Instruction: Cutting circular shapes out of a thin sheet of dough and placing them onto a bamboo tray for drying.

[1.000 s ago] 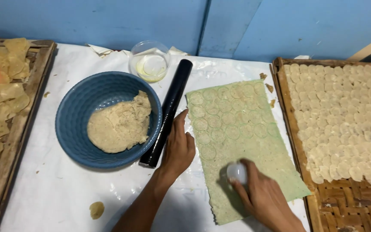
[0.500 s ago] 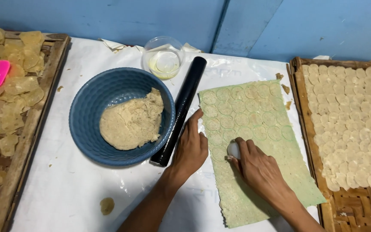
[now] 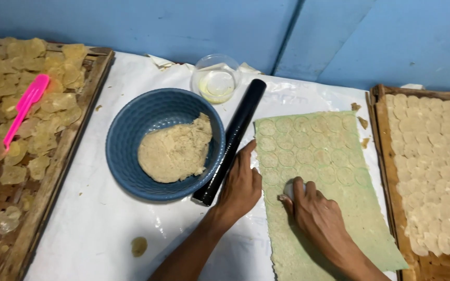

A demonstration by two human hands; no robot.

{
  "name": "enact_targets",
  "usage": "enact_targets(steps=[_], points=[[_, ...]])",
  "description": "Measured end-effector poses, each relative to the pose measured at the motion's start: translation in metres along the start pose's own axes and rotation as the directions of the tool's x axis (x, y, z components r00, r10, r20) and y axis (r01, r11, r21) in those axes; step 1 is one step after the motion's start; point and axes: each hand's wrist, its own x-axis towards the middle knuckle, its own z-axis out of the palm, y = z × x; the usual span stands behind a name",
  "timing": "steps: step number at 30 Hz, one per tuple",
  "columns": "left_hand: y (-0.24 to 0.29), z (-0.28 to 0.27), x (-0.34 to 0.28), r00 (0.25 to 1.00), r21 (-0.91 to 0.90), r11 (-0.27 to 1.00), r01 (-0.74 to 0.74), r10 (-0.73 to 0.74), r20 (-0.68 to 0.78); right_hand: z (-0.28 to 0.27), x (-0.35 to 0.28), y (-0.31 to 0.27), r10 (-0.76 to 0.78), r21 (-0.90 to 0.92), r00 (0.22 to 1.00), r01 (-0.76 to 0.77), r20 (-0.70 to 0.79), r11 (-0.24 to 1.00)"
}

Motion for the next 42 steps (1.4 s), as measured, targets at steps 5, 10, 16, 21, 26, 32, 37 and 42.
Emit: enact_targets(steps=[5,10,16,21,26,32,37,42], points=[[-0.002,0.004,-0.001,0.999,0.014,1.0,-0.026,0.027,-0.029,0.003,0.002,0.013,-0.094,0.063,0.995,0.096,-0.03,0.993],[-0.002,0.005,-0.003,1.0,-0.035,0.999,-0.024,0.024,-0.017,-0.01,-0.006,0.015,-0.033,0.227,0.999,0.026,0.025,0.974],[-0.003,0.005,-0.004,0.999,-0.047,0.998,-0.041,0.04,-0.031,-0.001,-0.025,0.048,0.093,0.337,0.996,-0.083,-0.015,0.938],[-0.002,0.007,-0.002,0.997,-0.028,0.997,-0.068,0.067,-0.04,-0.001,-0.026,0.047,0.103,0.285,0.995,-0.102,0.014,0.953],[-0.004,0.007,-0.002,0.999,-0.051,0.998,-0.035,0.034,-0.02,-0.003,-0.018,0.044,0.104,0.236,0.994,-0.108,0.031,0.966],[-0.002,0.006,-0.001,1.0,-0.019,0.999,-0.029,0.028,-0.007,-0.008,-0.011,0.032,0.126,0.192,0.99,-0.136,0.063,0.972],[-0.002,0.007,-0.001,1.0,-0.012,1.0,-0.026,0.026,0.002,0.006,-0.007,0.046,0.059,0.143,0.998,-0.059,0.003,0.988],[-0.002,0.008,-0.001,1.0,-0.019,0.999,-0.028,0.028,0.002,0.012,-0.004,0.052,0.015,0.105,0.998,-0.022,0.067,0.994]])
